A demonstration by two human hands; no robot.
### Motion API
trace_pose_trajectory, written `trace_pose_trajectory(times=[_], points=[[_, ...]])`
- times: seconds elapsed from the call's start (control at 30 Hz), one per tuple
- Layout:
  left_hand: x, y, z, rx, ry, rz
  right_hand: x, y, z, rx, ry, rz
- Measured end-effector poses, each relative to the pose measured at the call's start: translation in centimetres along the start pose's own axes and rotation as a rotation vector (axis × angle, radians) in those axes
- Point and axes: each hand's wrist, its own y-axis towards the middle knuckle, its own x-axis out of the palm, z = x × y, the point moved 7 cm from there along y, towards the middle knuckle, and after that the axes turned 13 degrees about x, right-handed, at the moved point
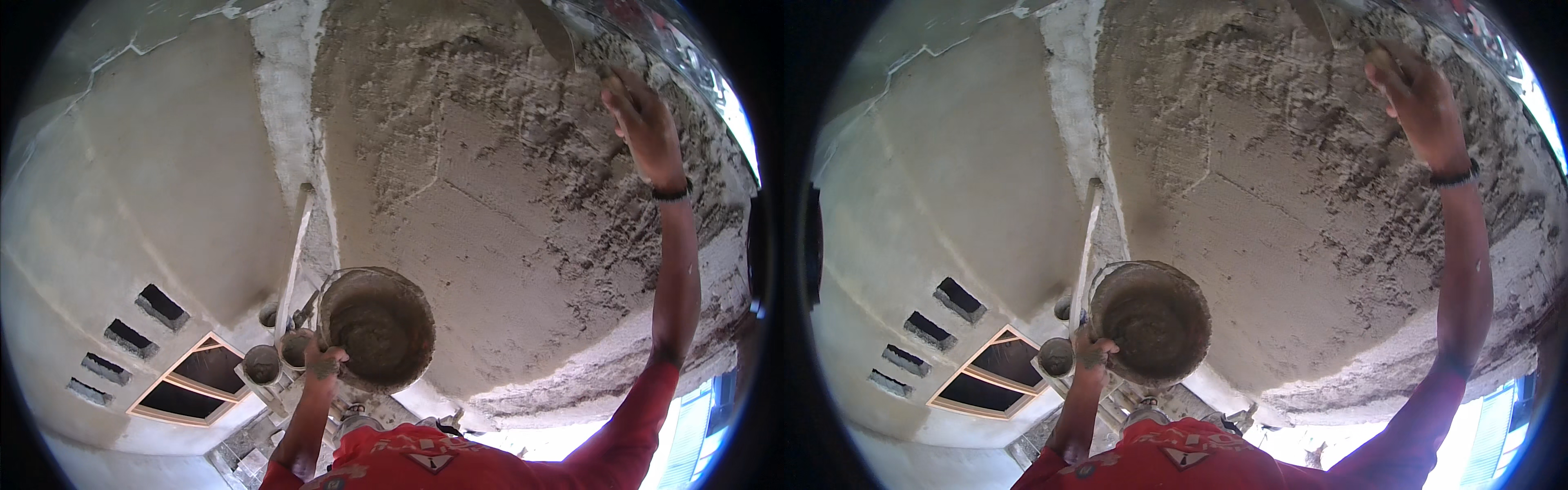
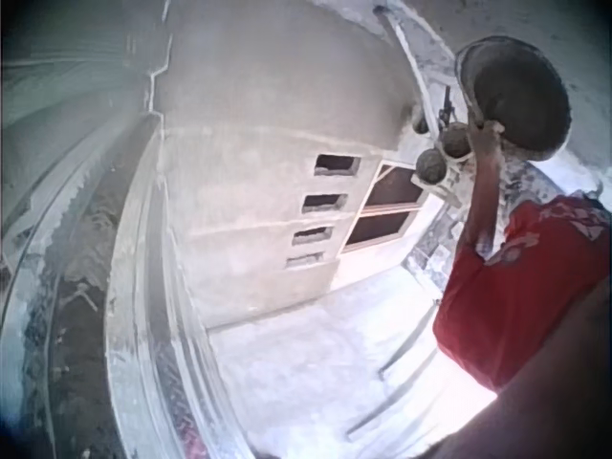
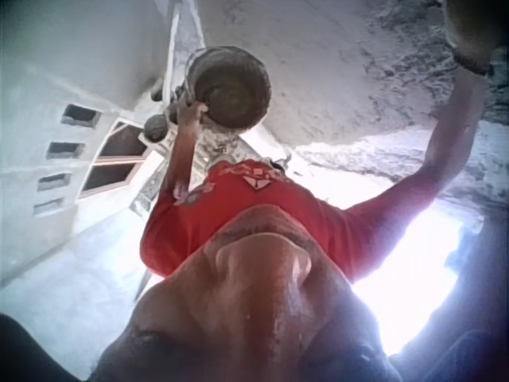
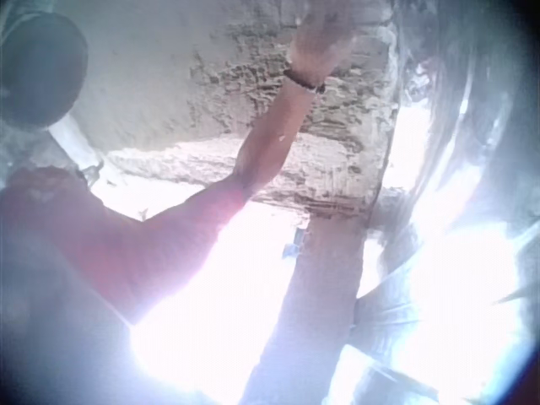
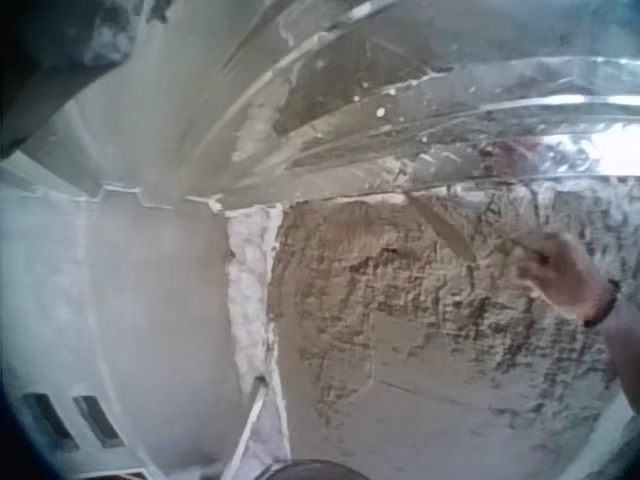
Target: The person applies cement mixture to a wall using a trowel and then smooths it with a long wooden board. They also add water to the mixture in a bucket.
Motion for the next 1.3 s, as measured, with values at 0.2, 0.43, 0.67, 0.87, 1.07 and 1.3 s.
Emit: trace_pose_trajectory(times=[0.2,0.43,0.67,0.87,1.07,1.3], points=[[3.7,-0.8,-0.4,-0.026,-0.04,-0.069,7.6,-13.4,-0.2,-0.5,0.302,-0.547],[8.6,0.3,1.8,-0.073,0.011,-0.278,18.9,-25.0,1.6,-0.552,-0.682,-0.517],[10.3,1.9,1.8,-0.021,-0.086,-0.378,25.6,-32.5,6.1,-0.301,-0.336,-0.865],[8.7,2.9,2.1,-0.062,-0.015,-0.377,26.2,-34.7,3.3,-0.244,-0.025,-0.776],[6.4,3.9,3.7,-0.015,-0.081,-0.335,24.3,-31.7,1.2,-0.231,0.037,-0.611],[3.6,4.5,4.1,-0.081,-0.053,-0.236,19.9,-24.9,-1.8,-0.235,0.049,-0.607]])
